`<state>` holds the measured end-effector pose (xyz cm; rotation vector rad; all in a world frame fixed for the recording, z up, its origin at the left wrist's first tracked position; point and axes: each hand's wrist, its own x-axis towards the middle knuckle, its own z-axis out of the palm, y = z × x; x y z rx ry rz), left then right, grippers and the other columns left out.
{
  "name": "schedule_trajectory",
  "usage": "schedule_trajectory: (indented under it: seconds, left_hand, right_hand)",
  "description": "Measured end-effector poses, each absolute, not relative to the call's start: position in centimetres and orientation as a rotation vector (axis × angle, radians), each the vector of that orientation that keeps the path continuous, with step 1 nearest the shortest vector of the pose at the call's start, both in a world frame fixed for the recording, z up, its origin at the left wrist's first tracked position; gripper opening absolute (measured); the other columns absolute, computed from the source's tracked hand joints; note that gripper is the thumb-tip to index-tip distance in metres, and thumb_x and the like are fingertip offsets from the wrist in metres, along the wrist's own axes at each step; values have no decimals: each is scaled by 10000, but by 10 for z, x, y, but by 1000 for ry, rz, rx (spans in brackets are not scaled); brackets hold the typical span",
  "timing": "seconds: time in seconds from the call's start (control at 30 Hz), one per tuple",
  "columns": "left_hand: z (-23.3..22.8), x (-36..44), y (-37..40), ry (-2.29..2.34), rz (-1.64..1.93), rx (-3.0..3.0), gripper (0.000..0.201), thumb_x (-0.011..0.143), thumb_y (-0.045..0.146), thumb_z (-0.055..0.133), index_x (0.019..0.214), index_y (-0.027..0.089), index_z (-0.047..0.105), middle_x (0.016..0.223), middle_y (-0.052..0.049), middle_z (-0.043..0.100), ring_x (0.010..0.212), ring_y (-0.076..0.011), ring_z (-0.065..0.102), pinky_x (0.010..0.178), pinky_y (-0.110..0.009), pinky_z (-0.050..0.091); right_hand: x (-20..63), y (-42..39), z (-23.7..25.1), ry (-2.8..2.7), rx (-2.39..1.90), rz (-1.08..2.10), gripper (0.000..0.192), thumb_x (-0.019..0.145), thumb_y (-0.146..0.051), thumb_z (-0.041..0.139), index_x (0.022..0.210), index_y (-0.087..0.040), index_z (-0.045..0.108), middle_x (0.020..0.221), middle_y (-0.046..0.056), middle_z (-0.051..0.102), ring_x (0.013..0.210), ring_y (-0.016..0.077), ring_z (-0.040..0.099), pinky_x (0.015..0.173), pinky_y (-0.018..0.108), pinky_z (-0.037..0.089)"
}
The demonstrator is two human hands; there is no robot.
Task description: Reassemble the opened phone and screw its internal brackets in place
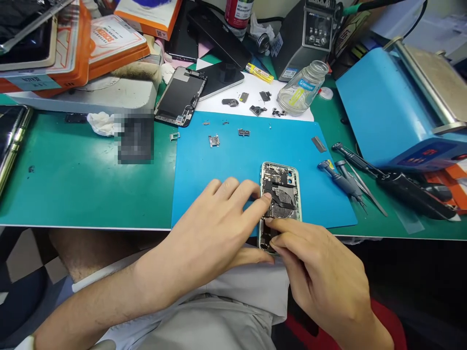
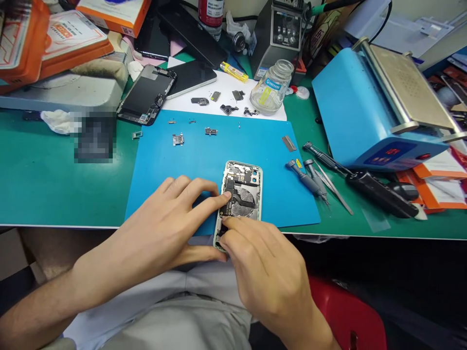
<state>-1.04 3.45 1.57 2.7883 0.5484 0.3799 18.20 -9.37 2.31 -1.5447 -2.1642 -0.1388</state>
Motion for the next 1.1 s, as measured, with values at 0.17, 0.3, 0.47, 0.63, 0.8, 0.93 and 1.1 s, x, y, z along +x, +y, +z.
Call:
schedule_trajectory:
  seconds: [0.17,0.3,0.47,0.63,0.8,0.93,1.1]
  left_hand:
    - [14,-10,36,548,406,2774,755,1017,707,631,1497,125,592,1352,-104,626,1093,-297,525,872,-444,409]
    - [14,-10,36,549,405,2756,749,1013,707,643,1489,131,597,1345,-105,638,1088,-300,534,871,-446,409]
    - [15,-9,34,553,413,2768,742,1015,699,656,1485,127,603,1342,-106,639,1095,-304,542,874,-444,397]
    - [13,-10,33,568,413,2790,774,999,694,693,1513,128,582,1359,-110,634,1092,-307,542,874,-442,392]
    - [14,-11,30,581,416,2793,794,969,695,743,1505,133,576,1392,-116,642,1111,-314,554,887,-456,406]
    - [18,-9,26,617,405,2817,744,969,636,789,1484,135,598,1347,-113,673,1091,-315,579,862,-458,422]
    - [13,-6,24,632,466,2836,726,947,605,835,1471,151,621,1362,-122,695,1078,-313,596,855,-453,436]
  right_hand:
    - [180,-92,19,-2096,-1569,-154,203,1012,-40,649,1148,-191,662,1134,53,816,1127,187,798,943,323,630]
    - [177,-91,18,-2075,-1580,-137,222,995,-16,661,1155,-171,660,1149,75,808,1126,185,791,949,318,622]
    - [174,-92,20,-2125,-1618,-171,230,985,10,655,1169,-127,667,1161,112,794,1126,201,773,955,331,580]
    - [180,-94,23,-2124,-1556,-63,246,971,16,659,1165,-135,672,1183,106,798,1144,211,777,964,334,594]
    - [188,-99,15,-1901,-1488,63,281,941,23,684,1162,-146,644,1175,109,798,1166,192,780,960,309,648]
    - [184,-98,12,-1999,-1456,-55,267,940,11,689,1143,-161,675,1207,98,809,1150,205,782,954,331,636]
    - [175,-100,15,-2022,-1497,-131,241,983,-2,624,1158,-161,671,1218,100,806,1161,210,765,970,347,623]
